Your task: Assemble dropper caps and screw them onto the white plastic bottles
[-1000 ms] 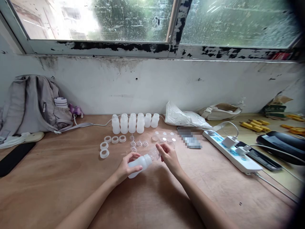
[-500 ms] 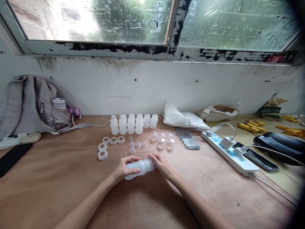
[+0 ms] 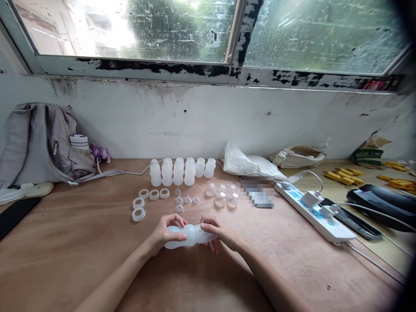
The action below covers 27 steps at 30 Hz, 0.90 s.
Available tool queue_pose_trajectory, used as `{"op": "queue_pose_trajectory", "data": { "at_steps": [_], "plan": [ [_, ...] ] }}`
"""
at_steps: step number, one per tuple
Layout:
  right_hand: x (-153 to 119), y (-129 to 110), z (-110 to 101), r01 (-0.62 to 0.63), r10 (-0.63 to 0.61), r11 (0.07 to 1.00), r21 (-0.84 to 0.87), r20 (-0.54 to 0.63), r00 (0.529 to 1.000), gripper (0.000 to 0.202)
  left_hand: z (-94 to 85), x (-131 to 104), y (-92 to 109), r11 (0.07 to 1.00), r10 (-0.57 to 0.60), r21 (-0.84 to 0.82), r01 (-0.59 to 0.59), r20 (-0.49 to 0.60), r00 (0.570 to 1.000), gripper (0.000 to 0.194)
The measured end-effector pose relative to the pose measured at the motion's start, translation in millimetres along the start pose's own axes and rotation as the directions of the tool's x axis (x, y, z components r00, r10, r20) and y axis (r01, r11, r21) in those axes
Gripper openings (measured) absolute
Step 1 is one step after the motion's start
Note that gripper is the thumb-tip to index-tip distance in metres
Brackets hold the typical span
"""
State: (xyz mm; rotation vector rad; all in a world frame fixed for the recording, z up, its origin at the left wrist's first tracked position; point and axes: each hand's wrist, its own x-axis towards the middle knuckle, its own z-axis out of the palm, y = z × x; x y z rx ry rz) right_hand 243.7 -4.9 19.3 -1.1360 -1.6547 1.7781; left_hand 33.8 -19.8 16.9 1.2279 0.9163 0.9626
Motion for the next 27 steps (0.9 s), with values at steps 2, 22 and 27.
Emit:
{"op": "queue_pose_trajectory", "data": {
  "at_steps": [2, 22, 27],
  "plan": [
    [-0.2, 0.3, 1.2, -0.027, 0.025, 0.999, 0.047, 0.054, 0.998, 0.029, -0.8, 0.0, 0.7, 1.0, -0.002, 0.018, 0.002, 0.03, 1.0, 0.025],
    [4.8, 8.5, 14.9, -0.065, 0.026, 0.804, 0.591, 0.073, 0.997, 0.031, 3.6, 1.0, -3.9, 0.992, 0.044, 0.116, -0.044, 0.005, 0.999, 0.018],
    [6.3, 10.3, 13.6, -0.081, 0.038, 0.787, 0.612, 0.083, 0.996, 0.032, 15.7, -1.3, -3.5, 0.993, 0.089, 0.088, -0.073, -0.193, 0.977, 0.018]
  ]
}}
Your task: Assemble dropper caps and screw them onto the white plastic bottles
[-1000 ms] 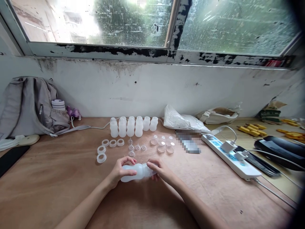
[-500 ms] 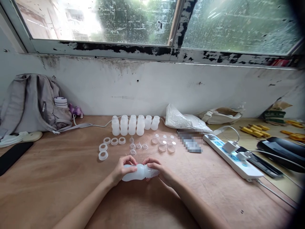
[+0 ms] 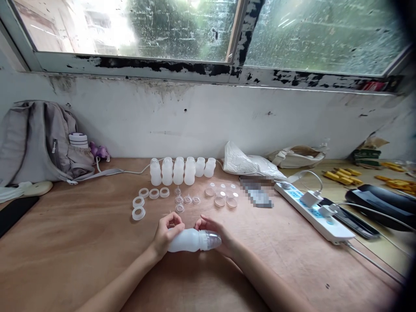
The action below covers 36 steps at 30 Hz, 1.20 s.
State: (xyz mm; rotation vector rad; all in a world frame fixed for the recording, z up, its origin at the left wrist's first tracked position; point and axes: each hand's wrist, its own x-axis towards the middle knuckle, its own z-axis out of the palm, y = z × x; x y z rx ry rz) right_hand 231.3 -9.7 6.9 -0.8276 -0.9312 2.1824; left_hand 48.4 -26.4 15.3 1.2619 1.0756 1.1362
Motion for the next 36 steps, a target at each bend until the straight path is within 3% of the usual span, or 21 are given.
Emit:
{"op": "queue_pose_trajectory", "data": {
  "at_steps": [3, 9, 15, 24, 28, 31, 33, 36],
  "plan": [
    [-2.1, -3.5, 4.7, 0.005, -0.005, 1.0, 0.004, -0.015, 1.0, 0.038, 3.9, -3.2, 4.9, 0.997, -0.032, -0.069, 0.025, -0.094, 0.995, 0.019],
    [-2.8, -1.0, 16.3, 0.034, -0.034, 0.999, -0.004, -0.052, 0.998, 0.042, 5.8, -12.2, 9.2, 0.996, -0.046, -0.088, 0.033, -0.152, 0.987, 0.02],
    [0.5, 7.8, 9.6, 0.027, -0.031, 0.999, -0.035, -0.12, 0.992, 0.036, 14.6, -18.4, 2.1, 0.998, -0.014, -0.063, 0.001, -0.209, 0.978, 0.019],
    [1.0, 5.4, 7.5, 0.054, -0.066, 0.994, -0.099, -0.121, 0.99, 0.031, 17.9, -21.3, -2.5, 0.998, 0.065, 0.038, -0.06, -0.158, 0.985, 0.02],
    [0.9, 2.6, 3.8, 0.048, -0.064, 0.989, -0.139, -0.111, 0.992, 0.03, 14.0, -17.6, -4.9, 0.967, 0.147, 0.221, -0.128, -0.071, 0.987, 0.017],
    [-2.2, -2.4, -0.3, 0.056, -0.075, 0.979, -0.196, -0.09, 0.993, 0.03, 10.2, -15.2, -5.2, 0.865, 0.257, 0.422, -0.271, 0.091, 0.962, 0.015],
    [-5.7, -6.1, -1.7, 0.072, -0.089, 0.971, -0.229, -0.064, 0.994, 0.03, 7.8, -14.9, -4.8, 0.75, 0.331, 0.525, -0.403, 0.23, 0.915, 0.017],
    [-9.6, -9.4, -1.6, 0.114, -0.133, 0.957, -0.267, -0.052, 0.99, 0.03, 4.6, -15.1, -3.8, 0.496, 0.388, 0.648, -0.579, 0.431, 0.815, 0.027]
  ]
}}
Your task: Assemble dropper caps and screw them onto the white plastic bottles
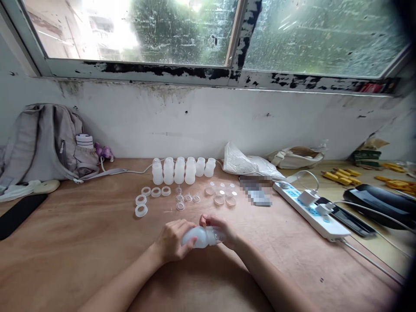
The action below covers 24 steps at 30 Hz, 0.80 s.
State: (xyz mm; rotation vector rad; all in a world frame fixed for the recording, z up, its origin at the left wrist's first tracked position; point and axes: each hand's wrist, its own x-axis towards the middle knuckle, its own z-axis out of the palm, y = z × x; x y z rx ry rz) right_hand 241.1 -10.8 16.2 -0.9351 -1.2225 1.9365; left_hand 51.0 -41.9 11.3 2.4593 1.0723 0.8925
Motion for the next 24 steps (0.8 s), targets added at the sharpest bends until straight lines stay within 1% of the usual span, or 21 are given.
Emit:
{"op": "queue_pose_trajectory", "data": {
  "at_steps": [2, 4, 9, 12, 14, 16, 18, 21, 24],
  "plan": [
    [-0.1, -0.4, 0.3, 0.023, -0.023, 1.0, -0.013, -0.006, 1.0, 0.029, -2.4, 0.0, -1.1, 0.986, 0.072, 0.145, -0.079, 0.049, 0.996, 0.034],
    [1.6, 0.4, 0.4, 0.03, -0.03, 0.999, -0.009, 0.002, 1.0, 0.029, -6.0, 0.7, -2.4, 0.972, 0.091, 0.208, -0.107, 0.083, 0.992, 0.038],
    [6.6, 3.3, 0.6, -0.003, 0.003, 1.0, 0.019, 0.036, 0.999, 0.03, -17.8, 2.7, -5.6, 0.978, 0.109, 0.153, -0.142, 0.206, 0.972, 0.047],
    [8.5, 5.5, 1.9, 0.012, -0.013, 0.999, 0.034, 0.034, 0.999, 0.029, -20.9, 2.8, -7.4, 0.981, 0.088, 0.149, -0.122, 0.217, 0.972, 0.047],
    [9.5, 7.1, 1.9, 0.025, -0.026, 0.998, 0.053, 0.017, 1.0, 0.028, -19.9, 2.4, -8.7, 0.98, 0.089, 0.159, -0.123, 0.208, 0.974, 0.045],
    [10.1, 7.1, 0.4, 0.047, -0.045, 0.995, 0.09, -0.024, 0.999, 0.029, -16.9, 1.9, -10.0, 0.976, 0.1, 0.172, -0.132, 0.18, 0.978, 0.045],
    [9.2, 4.0, -2.1, 0.082, -0.072, 0.985, 0.155, -0.069, 0.995, 0.032, -12.7, 1.2, -11.1, 0.976, 0.113, 0.172, -0.133, 0.122, 0.986, 0.047],
    [4.5, -6.6, -4.3, 0.129, -0.109, 0.953, 0.274, -0.088, 0.99, 0.032, -6.7, 0.1, -13.2, 0.983, 0.088, 0.164, -0.082, -0.026, 0.996, 0.047],
    [-1.3, -16.4, -0.6, 0.202, -0.186, 0.937, 0.286, -0.082, 0.979, 0.026, -3.4, -0.4, -17.1, 0.982, 0.038, 0.187, -0.009, -0.152, 0.988, 0.046]
  ]
}}
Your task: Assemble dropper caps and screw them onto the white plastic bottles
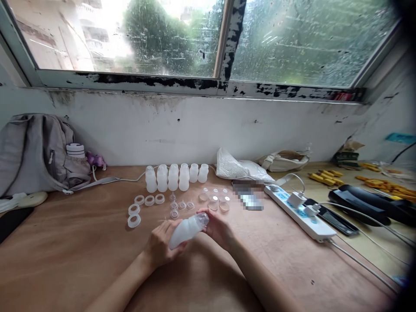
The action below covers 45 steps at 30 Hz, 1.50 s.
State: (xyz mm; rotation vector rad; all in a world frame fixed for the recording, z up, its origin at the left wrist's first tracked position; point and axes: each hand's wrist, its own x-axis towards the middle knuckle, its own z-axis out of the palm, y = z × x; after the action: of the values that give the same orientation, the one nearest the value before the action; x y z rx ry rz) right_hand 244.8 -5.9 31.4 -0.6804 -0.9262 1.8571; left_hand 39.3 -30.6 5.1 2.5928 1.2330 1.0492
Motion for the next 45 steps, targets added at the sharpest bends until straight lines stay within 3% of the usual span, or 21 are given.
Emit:
{"op": "queue_pose_trajectory", "data": {
  "at_steps": [5, 12, 23, 26, 30, 32, 35, 38, 41, 45],
  "plan": [
    [-2.3, 3.4, 9.8, 0.137, -0.142, 0.981, -0.136, -0.034, 0.989, 0.024, 2.8, 0.3, -6.2, 0.996, -0.06, 0.07, 0.063, -0.034, 0.998, 0.047],
    [-0.7, 13.1, 9.6, 0.208, -0.231, 0.918, -0.338, -0.028, 0.973, 0.032, 5.0, 2.2, -6.4, 0.996, -0.072, 0.048, 0.072, -0.002, 0.997, 0.045],
    [-1.2, 22.1, 14.5, 0.246, -0.334, 0.863, -0.441, -0.133, 0.933, 0.031, 5.9, 1.3, -7.3, 0.993, -0.121, -0.007, 0.121, 0.045, 0.992, 0.048],
    [4.0, 9.3, 4.6, 0.331, -0.465, 0.832, -0.445, -0.234, 0.854, 0.038, 3.4, 1.7, -7.8, 0.986, -0.155, -0.059, 0.155, 0.016, 0.988, 0.05],
    [21.9, -24.9, -8.3, 0.507, -0.683, 0.715, -0.482, -0.329, 0.652, 0.043, 1.5, 2.6, -11.4, 0.984, -0.178, -0.02, 0.177, -0.036, 0.983, 0.036],
    [35.6, -46.0, -10.8, 0.534, -0.751, 0.638, -0.554, -0.297, 0.589, 0.043, 1.2, 2.5, -14.2, 0.982, -0.187, 0.023, 0.188, -0.047, 0.981, 0.032],
    [61.7, -73.8, -12.1, 0.454, -0.756, 0.547, -0.703, -0.182, 0.629, 0.044, 0.9, 2.0, -18.8, 0.979, -0.187, 0.079, 0.19, -0.045, 0.981, 0.029],
    [90.7, -88.3, -15.3, 0.257, -0.708, 0.398, -0.881, -0.117, 0.696, 0.043, -0.1, 2.0, -23.2, 0.973, -0.19, 0.122, 0.194, -0.04, 0.981, 0.026],
    [115.4, -86.8, -21.2, 0.136, -0.667, 0.332, -0.933, -0.131, 0.734, 0.039, -1.8, 1.8, -28.2, 0.961, -0.215, 0.17, 0.219, -0.045, 0.976, 0.026],
    [135.7, -72.8, -28.9, 0.101, -0.644, 0.328, -0.939, -0.144, 0.751, 0.037, -1.7, 0.5, -37.6, 0.921, -0.296, 0.248, 0.301, -0.058, 0.954, 0.029]
  ]
}}
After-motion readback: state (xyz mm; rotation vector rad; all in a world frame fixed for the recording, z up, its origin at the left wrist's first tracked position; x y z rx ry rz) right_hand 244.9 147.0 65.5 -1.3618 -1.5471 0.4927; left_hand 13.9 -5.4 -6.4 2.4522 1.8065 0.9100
